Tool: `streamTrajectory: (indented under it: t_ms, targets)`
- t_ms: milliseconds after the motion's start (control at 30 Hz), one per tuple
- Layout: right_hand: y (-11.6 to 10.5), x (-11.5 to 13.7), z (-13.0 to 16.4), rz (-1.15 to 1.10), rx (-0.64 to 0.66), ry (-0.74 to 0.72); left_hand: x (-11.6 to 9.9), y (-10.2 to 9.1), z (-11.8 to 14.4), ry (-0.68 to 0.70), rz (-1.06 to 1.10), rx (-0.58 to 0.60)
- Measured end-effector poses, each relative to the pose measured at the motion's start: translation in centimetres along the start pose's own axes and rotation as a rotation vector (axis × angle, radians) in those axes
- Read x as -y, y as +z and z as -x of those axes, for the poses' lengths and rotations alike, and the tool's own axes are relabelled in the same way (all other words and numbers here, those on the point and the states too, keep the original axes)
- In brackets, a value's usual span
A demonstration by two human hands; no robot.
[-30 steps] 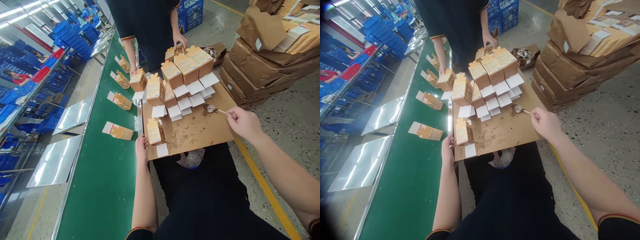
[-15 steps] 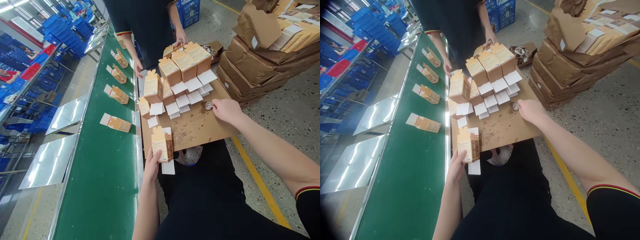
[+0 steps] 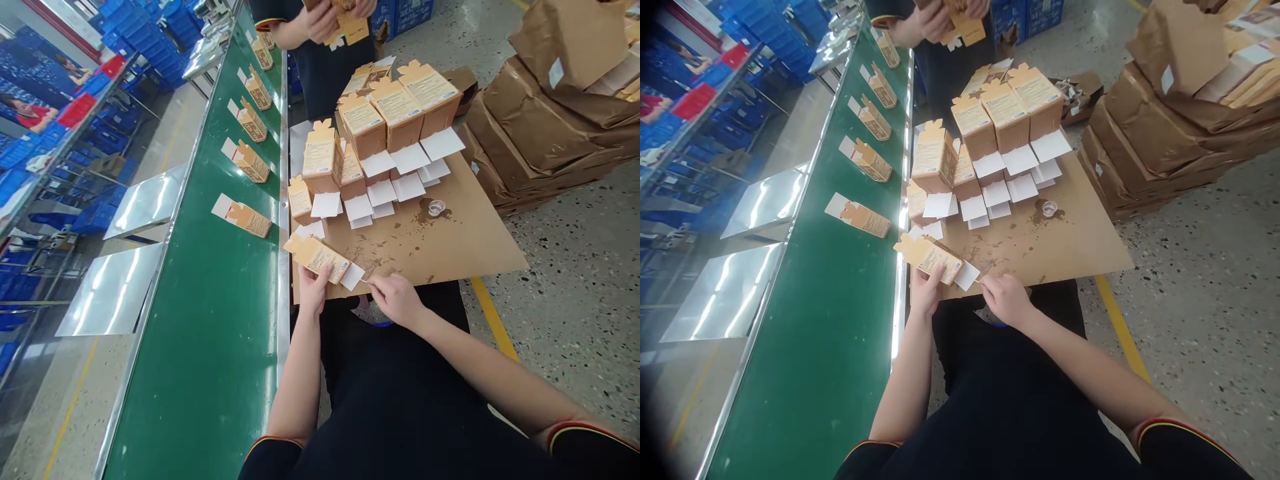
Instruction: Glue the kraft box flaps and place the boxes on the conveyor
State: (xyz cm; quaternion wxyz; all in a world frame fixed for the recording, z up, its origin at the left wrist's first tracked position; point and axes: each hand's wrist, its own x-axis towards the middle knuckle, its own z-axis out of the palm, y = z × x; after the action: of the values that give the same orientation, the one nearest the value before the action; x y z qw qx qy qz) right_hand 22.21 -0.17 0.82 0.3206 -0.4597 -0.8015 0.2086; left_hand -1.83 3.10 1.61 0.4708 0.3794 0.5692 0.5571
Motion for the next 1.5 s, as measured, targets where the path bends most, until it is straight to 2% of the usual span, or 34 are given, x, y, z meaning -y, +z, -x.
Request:
streamTrajectory:
  t_ms: [100, 233, 333, 533, 700, 767, 833, 867, 967, 1033, 1100, 1200, 1233, 1300, 1367, 1400, 1433, 1500]
  targets:
    - [1.6, 0.1, 0.3, 0.081, 0.038, -0.059, -0.1, -0.2, 0.3, 0.015, -0.022, 0.005]
    - [1.2, -1.0, 0.3, 0.13, 0.056, -0.039, -0.2, 0.1, 1.0, 0.042, -0.071, -0.004]
    - [0.1, -1.8, 0.3, 0.099, -0.006, 0.024, 0.3, 0.7, 2.1, 0.061, -0.147, 0.001]
    - [-2.2, -2.6, 1.9, -0.018, -0.202, 0.174, 1.8, 2.1, 4.6, 0.132, -0.373, -0.076]
    - [-2.8, -2.4, 3.2, -0.138, -0.254, 0.238, 1.7, 3.2, 4.7, 0.126, -0.376, -0.058]
    - [-3.0, -2.4, 3.4, -0.204, -0.267, 0.251, 1.4, 2.7, 4.4, 0.137, -0.377, -0.062]
    - [-3.3, -2.5, 3.6, -0.253, -0.3, 0.274, 1.0, 0.7, 3.9, 0.147, -0.382, -0.138]
    - [-3.5, -2.6, 3.8, -0.267, -0.323, 0.286, 0.7, -0.9, 3.5, 0.157, -0.384, -0.213]
    - [-4.3, -3.0, 4.2, -0.288, -0.387, 0.318, -1.0, -7.5, 1.6, 0.231, -0.371, -0.502]
    - [-4.6, -3.2, 4.2, -0.286, -0.408, 0.338, -2.2, -12.1, 0.0, 0.278, -0.346, -0.625]
    - [-4.8, -3.3, 4.0, -0.276, -0.417, 0.344, -3.2, -15.4, -1.3, 0.231, -0.327, -0.653]
    - [-4.9, -3.3, 3.5, -0.277, -0.417, 0.33, -3.7, -17.6, -1.7, 0.133, -0.384, -0.612]
    - [-4.9, -3.3, 3.4, -0.282, -0.416, 0.326, -3.7, -17.6, -1.4, 0.156, -0.438, -0.638]
    - [-5.0, -3.3, 3.3, -0.289, -0.421, 0.324, -3.6, -17.2, -0.6, 0.285, -0.579, -0.785]
    - [-5.2, -3.4, 3.4, -0.279, -0.424, 0.333, -3.5, -15.8, 0.1, 0.425, -0.692, -0.9]
    - [-5.3, -3.4, 3.5, -0.268, -0.424, 0.34, -3.4, -14.8, 0.2, 0.483, -0.71, -0.892]
    - [-5.3, -3.5, 3.4, -0.256, -0.422, 0.348, -3.3, -13.4, 0.0, 0.533, -0.705, -0.828]
    - [-5.5, -3.5, 3.2, -0.226, -0.415, 0.361, -3.0, -9.9, -1.3, 0.594, -0.675, -0.561]
